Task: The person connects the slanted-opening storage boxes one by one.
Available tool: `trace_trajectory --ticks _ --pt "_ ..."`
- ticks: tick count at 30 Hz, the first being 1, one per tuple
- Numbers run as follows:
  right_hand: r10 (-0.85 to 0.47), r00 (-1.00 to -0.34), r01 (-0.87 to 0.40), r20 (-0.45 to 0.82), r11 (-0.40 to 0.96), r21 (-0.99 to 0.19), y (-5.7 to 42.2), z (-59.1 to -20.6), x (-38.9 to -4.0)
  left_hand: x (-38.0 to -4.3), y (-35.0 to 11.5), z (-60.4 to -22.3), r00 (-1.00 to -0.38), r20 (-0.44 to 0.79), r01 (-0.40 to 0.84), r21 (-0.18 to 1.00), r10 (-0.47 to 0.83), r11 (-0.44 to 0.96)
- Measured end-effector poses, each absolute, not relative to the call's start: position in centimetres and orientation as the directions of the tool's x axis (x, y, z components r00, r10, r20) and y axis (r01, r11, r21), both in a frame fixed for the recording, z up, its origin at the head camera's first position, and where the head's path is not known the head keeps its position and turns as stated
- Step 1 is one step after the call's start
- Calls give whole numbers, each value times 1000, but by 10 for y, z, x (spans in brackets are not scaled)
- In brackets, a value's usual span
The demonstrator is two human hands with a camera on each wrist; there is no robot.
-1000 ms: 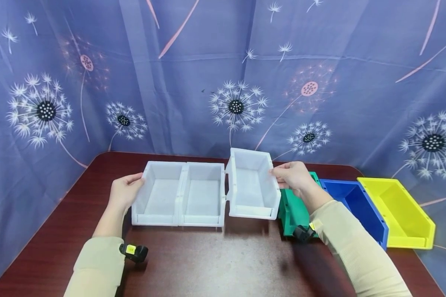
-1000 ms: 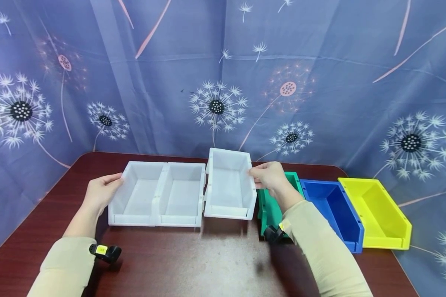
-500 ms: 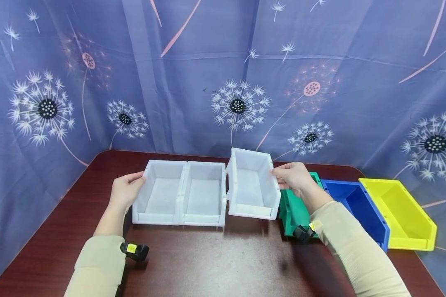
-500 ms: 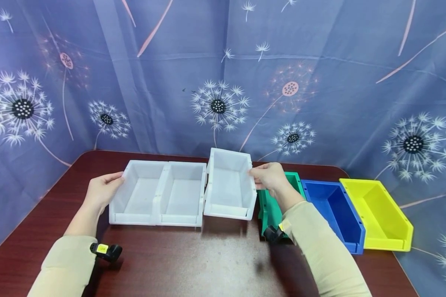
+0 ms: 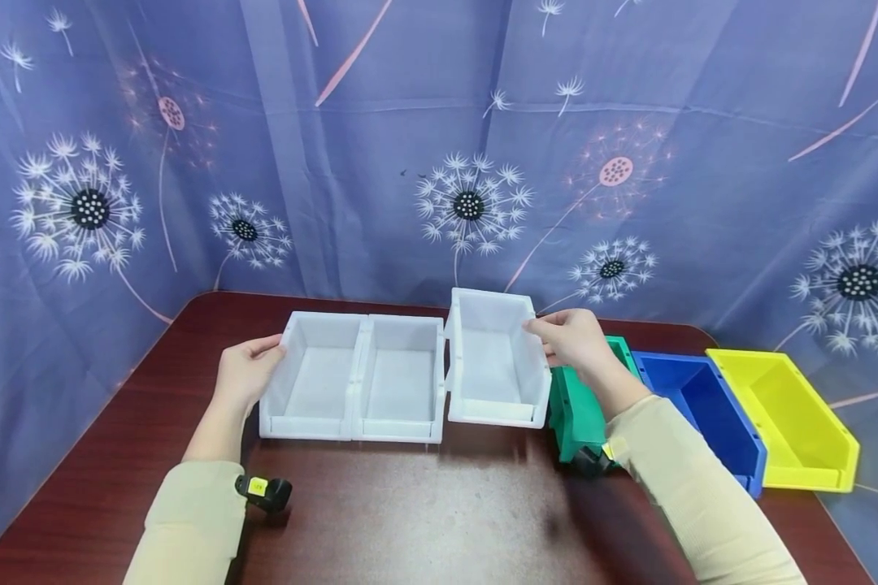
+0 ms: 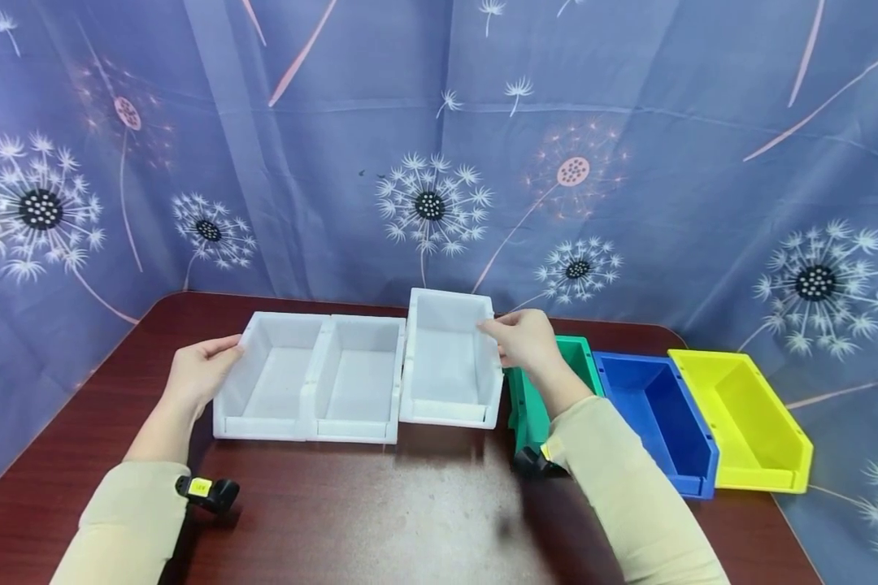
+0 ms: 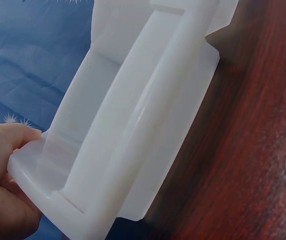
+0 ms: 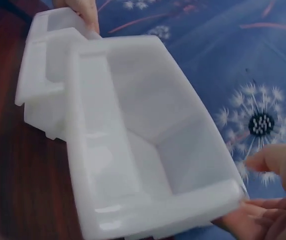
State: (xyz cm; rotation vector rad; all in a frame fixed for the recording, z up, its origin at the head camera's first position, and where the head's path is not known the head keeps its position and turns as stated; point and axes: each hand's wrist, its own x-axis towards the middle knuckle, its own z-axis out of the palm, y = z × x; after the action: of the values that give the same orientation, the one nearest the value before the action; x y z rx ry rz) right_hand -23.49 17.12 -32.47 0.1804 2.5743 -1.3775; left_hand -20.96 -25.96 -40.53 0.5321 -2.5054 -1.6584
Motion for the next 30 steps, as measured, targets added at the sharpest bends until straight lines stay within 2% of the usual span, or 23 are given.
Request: trace_trajectory --ticks 6,13,24,27,30 --pt "-13 -998 28 -59 766 -643 148 -324 -224 -210 -261 -406 -934 -113 -235 909 -339 345" --pt "-47 -998 -19 -32 806 -591 127 -335 -216 -209 -260 -408 -940 -116 -229 911 -319 344" --pt "-68 -997 -43 -26 839 -542 121 -336 -214 -208 -261 -405 -941 -110 -227 907 -321 355" --pt "-123 -992 -111 6 877 -468 121 -334 -216 -208 -260 -404 -942 -110 -227 906 -317 358" --pt "-244 -969 -244 48 894 -376 122 -329 -222 -208 -259 -405 -941 -113 -231 904 -318 361"
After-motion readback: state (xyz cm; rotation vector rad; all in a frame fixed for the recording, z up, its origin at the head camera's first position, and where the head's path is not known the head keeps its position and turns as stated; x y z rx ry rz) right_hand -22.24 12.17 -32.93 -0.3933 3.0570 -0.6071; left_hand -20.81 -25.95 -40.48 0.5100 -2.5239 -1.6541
